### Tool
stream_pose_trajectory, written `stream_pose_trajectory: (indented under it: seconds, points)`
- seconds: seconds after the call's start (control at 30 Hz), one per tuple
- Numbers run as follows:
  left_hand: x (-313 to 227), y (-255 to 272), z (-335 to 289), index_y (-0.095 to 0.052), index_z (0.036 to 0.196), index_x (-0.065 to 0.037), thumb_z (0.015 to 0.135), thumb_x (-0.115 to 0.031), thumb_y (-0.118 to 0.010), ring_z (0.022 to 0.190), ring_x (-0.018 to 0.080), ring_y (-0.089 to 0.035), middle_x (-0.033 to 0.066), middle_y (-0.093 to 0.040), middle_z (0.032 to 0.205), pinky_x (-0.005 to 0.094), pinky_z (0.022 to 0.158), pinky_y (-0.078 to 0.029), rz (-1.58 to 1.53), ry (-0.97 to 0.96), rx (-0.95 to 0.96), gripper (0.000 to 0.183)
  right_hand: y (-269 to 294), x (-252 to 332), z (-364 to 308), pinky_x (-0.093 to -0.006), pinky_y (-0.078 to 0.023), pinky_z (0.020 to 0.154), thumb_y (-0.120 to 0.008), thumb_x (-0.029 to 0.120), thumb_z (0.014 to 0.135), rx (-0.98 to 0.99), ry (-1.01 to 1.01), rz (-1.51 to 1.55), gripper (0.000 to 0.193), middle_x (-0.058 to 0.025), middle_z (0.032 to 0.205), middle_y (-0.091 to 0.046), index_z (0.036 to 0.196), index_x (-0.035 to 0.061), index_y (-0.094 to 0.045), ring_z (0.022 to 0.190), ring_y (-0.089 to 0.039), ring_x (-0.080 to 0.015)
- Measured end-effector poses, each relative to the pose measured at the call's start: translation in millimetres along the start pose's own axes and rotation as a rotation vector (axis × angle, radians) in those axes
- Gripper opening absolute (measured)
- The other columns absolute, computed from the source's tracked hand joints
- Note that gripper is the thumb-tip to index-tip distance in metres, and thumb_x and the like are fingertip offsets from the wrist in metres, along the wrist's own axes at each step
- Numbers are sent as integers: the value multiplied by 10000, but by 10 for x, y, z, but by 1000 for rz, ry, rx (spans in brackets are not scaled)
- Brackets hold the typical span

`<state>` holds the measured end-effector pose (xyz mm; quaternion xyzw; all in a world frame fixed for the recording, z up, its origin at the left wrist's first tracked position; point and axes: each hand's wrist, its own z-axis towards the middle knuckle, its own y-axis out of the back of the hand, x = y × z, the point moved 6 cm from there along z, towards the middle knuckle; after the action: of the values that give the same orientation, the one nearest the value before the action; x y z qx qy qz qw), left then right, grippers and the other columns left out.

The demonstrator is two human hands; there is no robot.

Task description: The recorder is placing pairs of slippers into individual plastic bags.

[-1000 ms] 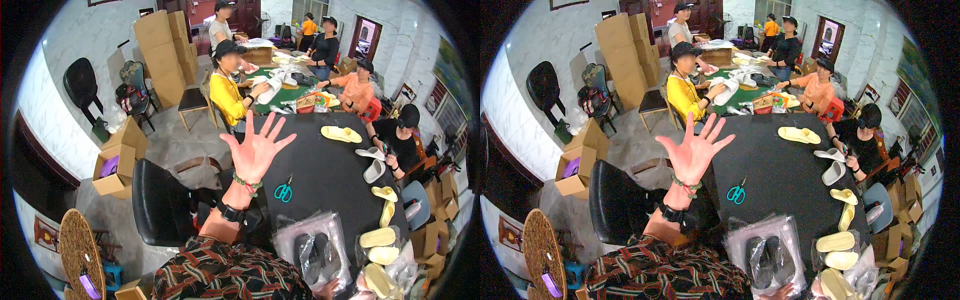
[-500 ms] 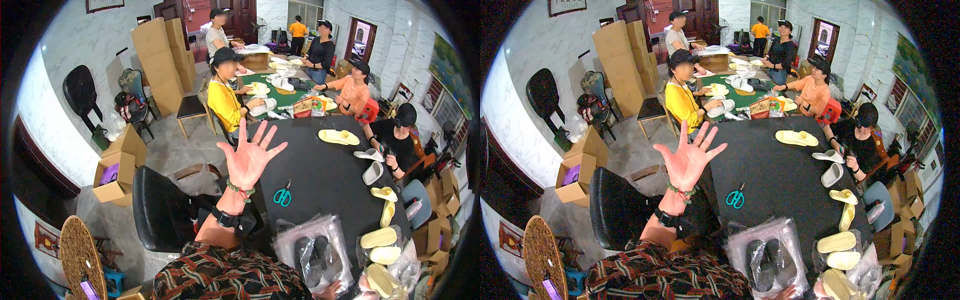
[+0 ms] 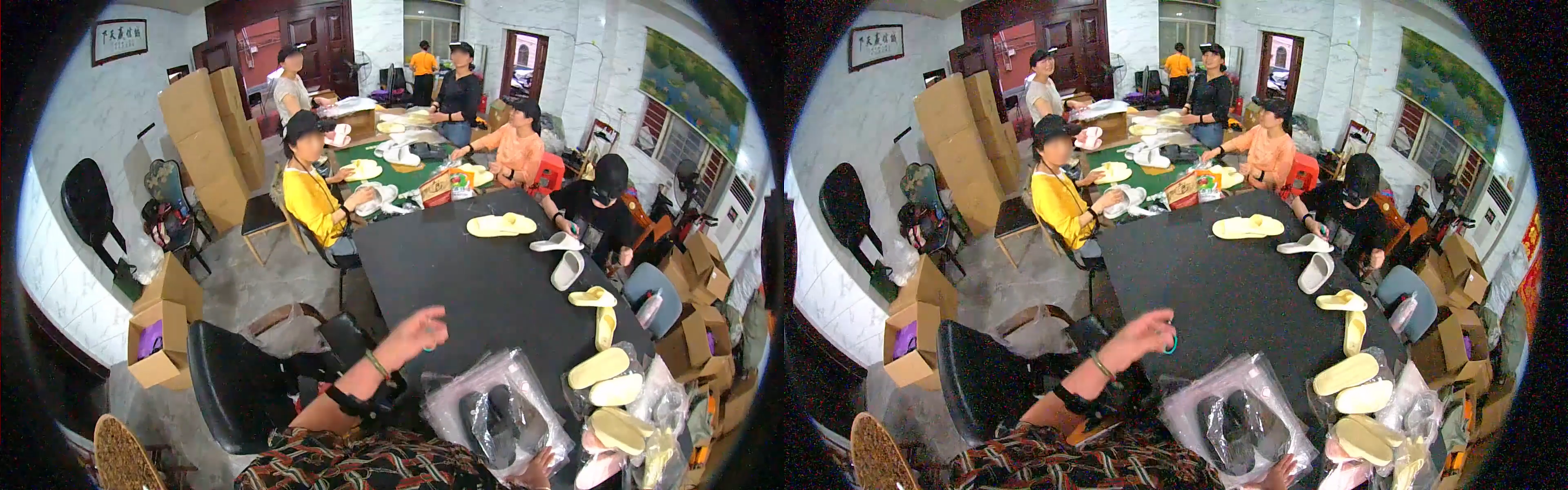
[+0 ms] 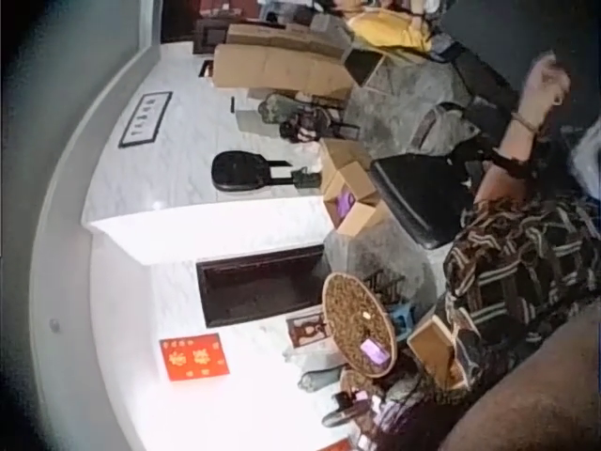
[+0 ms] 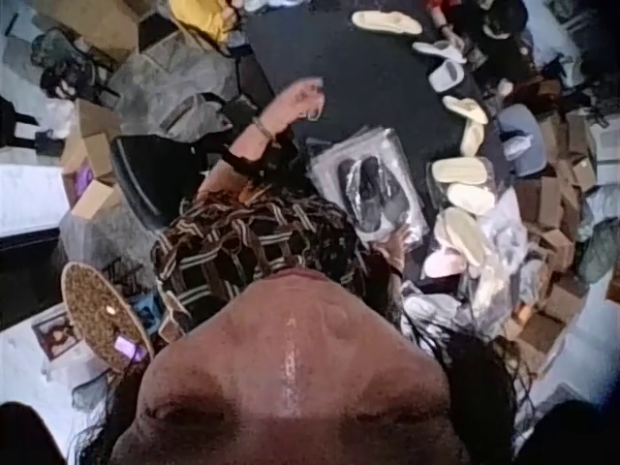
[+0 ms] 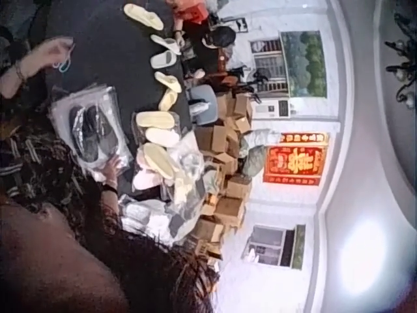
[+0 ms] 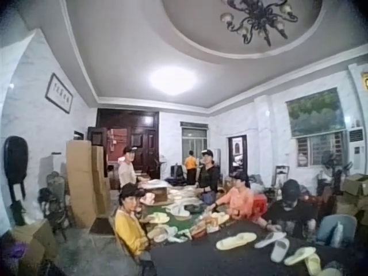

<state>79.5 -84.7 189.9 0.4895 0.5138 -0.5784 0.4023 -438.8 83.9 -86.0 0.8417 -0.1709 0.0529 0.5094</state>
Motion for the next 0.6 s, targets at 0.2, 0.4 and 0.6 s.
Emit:
stream_pose_trajectory:
  seconds: [0.2,0.4,0.6]
  points:
    - [271,-29,-130,-413,1364,-94,920,-216,-615,985,162,-609,66,-602,1119,296,832,-498,-126,187,-30,503,-2,25,-103,-703,-113,1042,-795,625,530,42,24,-80,1419,-271,1523,-26,1469,6,72,1391,-2,-488]
    - [-240,66,-31,-440,1341,-77,910,-167,-626,960,156,-608,70,-589,1115,283,835,-487,-197,-30,-93,478,-111,-88,-61,-688,-157,1042,-773,634,559,-43,45,-91,1370,-311,1501,-74,1471,-4,26,1371,-94,-518]
    - [266,-11,-238,-433,1354,-79,919,-181,-608,985,182,-618,76,-590,1134,297,839,-504,-63,179,-53,480,102,199,-100,-714,-107,1032,-834,599,482,-6,100,-191,1471,-340,1487,-77,1459,-19,77,1376,-54,-518]
